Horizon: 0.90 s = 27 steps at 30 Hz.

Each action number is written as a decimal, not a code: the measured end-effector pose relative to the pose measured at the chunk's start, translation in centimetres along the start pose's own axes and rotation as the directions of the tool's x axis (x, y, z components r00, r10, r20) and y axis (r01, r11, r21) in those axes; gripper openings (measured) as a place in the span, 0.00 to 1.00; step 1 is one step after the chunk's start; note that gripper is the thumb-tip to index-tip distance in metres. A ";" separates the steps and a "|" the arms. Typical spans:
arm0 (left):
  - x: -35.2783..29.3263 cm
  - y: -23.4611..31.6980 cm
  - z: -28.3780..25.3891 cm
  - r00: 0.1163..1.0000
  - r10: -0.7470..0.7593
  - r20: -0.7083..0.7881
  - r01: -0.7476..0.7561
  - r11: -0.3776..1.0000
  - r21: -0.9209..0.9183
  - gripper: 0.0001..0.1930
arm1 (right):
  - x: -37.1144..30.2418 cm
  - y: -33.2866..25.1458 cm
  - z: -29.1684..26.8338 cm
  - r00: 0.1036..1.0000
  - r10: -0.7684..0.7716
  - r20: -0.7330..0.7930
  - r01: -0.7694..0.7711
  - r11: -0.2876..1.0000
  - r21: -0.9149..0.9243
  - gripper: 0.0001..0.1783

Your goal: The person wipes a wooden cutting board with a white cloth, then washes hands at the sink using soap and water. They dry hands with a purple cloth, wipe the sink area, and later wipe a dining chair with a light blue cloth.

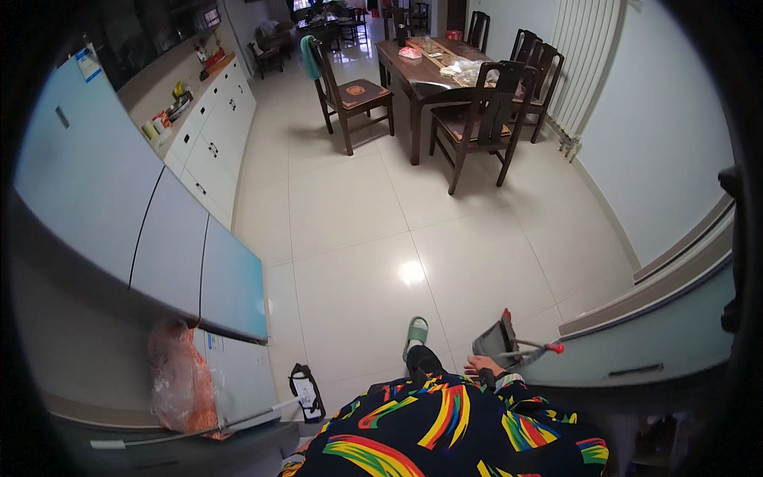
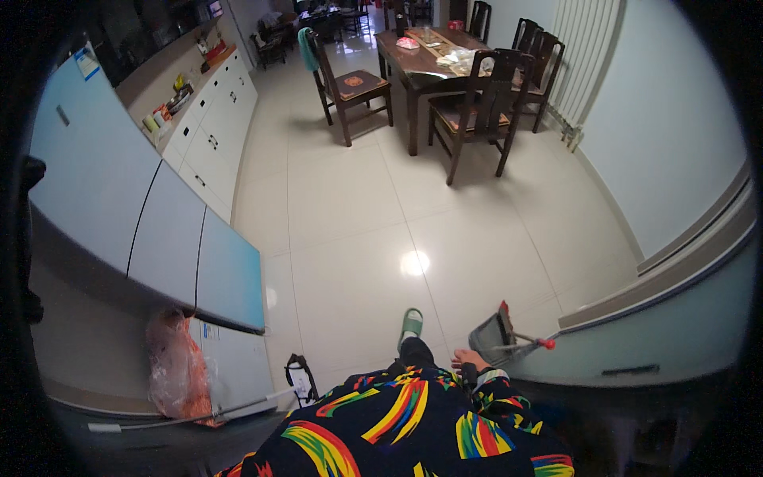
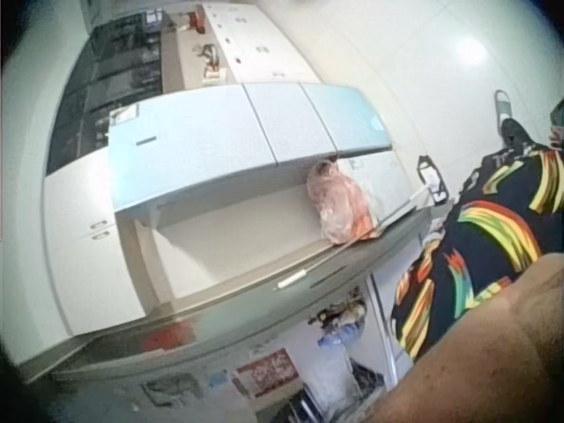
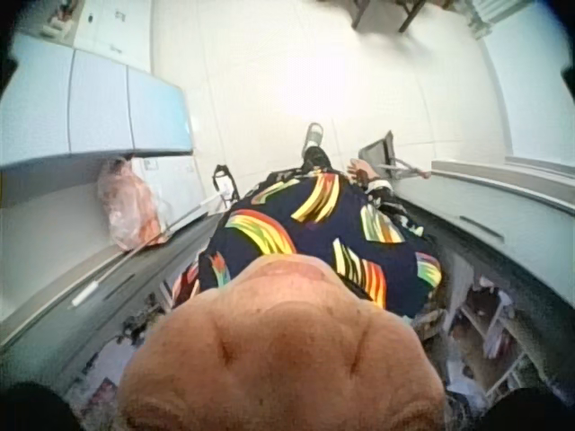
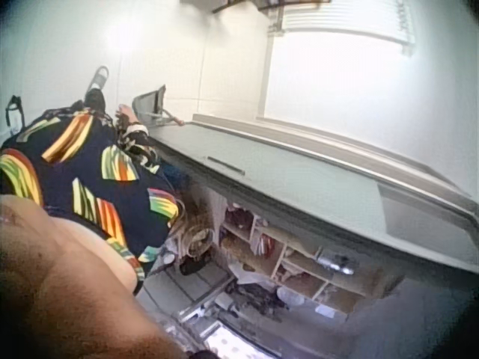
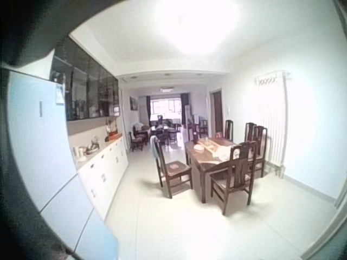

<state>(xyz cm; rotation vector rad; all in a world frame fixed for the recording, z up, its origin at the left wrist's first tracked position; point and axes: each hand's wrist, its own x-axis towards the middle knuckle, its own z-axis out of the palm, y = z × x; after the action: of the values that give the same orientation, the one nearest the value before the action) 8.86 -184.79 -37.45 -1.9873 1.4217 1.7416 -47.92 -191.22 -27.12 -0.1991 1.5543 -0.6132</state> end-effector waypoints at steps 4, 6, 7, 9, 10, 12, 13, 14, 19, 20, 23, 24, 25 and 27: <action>4.2 5.6 -5.1 0.999 -0.031 -0.006 0.032 0.996 0.079 0.23 | 6.2 -4.2 -3.1 0.999 0.045 -0.029 -0.046 0.999 -0.006 0.20; 7.1 10.2 -9.4 0.999 -0.016 -0.031 0.020 0.992 0.128 0.23 | 9.9 -6.0 -5.8 0.998 0.045 -0.037 -0.039 0.989 0.140 0.17; 8.8 13.2 -11.6 0.999 -0.009 -0.045 0.016 0.990 0.140 0.23 | 11.6 -7.2 -7.2 0.999 0.025 -0.043 -0.019 0.991 0.133 0.15; 12.6 20.5 -16.2 0.996 -0.016 -0.084 0.027 0.991 0.128 0.24 | 14.7 -10.2 -9.6 0.998 0.043 -0.043 -0.032 0.969 0.245 0.14; 14.3 24.5 -18.5 0.996 0.003 -0.090 0.010 0.988 0.151 0.24 | 16.2 -12.1 -10.5 0.999 -0.009 -0.040 0.012 0.998 0.063 0.15; 16.6 32.2 -22.4 0.991 0.055 -0.122 -0.075 0.982 -0.171 0.26 | 18.6 -16.4 -11.6 0.994 0.070 -0.082 -0.056 0.985 0.163 0.15; 17.1 35.6 -23.7 0.966 0.171 -0.195 -0.215 0.947 -0.239 0.26 | 19.7 -18.9 -11.5 0.998 0.024 -0.055 -0.014 0.982 0.188 0.15; 17.6 38.6 -24.3 0.921 0.264 -0.285 -0.344 0.895 -0.284 0.26 | 20.7 -21.6 -11.1 0.999 -0.031 -0.029 0.037 0.974 0.225 0.16; 21.0 43.9 -27.6 0.934 0.319 -0.158 -0.344 0.924 -0.168 0.25 | 24.5 -36.5 -4.2 0.986 -0.154 -0.064 0.144 0.980 -0.140 0.22; 22.4 43.1 -28.1 0.955 0.281 -0.090 -0.291 0.948 -0.129 0.26 | 25.1 -38.9 -2.5 0.986 -0.137 -0.097 0.123 0.983 -0.139 0.23; 26.6 37.6 -29.7 0.980 0.147 -0.133 -0.147 0.989 0.012 0.20 | 27.3 -43.9 1.6 0.982 -0.160 -0.104 0.142 0.977 -0.161 0.24; 27.4 35.1 -30.4 0.987 0.102 -0.122 -0.097 0.994 0.045 0.21 | 28.2 -45.0 2.5 0.985 -0.144 -0.098 0.125 0.976 -0.179 0.24; 28.6 32.9 -31.6 0.995 0.016 -0.099 -0.010 0.998 0.058 0.21 | 29.0 -45.9 3.2 0.987 -0.129 -0.092 0.116 0.983 -0.142 0.23; 31.0 30.1 -34.9 0.991 -0.112 -0.066 0.116 0.992 0.054 0.23 | 30.4 -47.5 3.9 0.990 -0.110 -0.090 0.103 0.992 -0.072 0.21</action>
<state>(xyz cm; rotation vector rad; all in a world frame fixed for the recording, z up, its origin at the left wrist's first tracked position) 8.41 -240.32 -38.41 -2.0663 1.3321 1.5864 -58.50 -246.66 -30.02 -0.3098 1.6644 -0.6621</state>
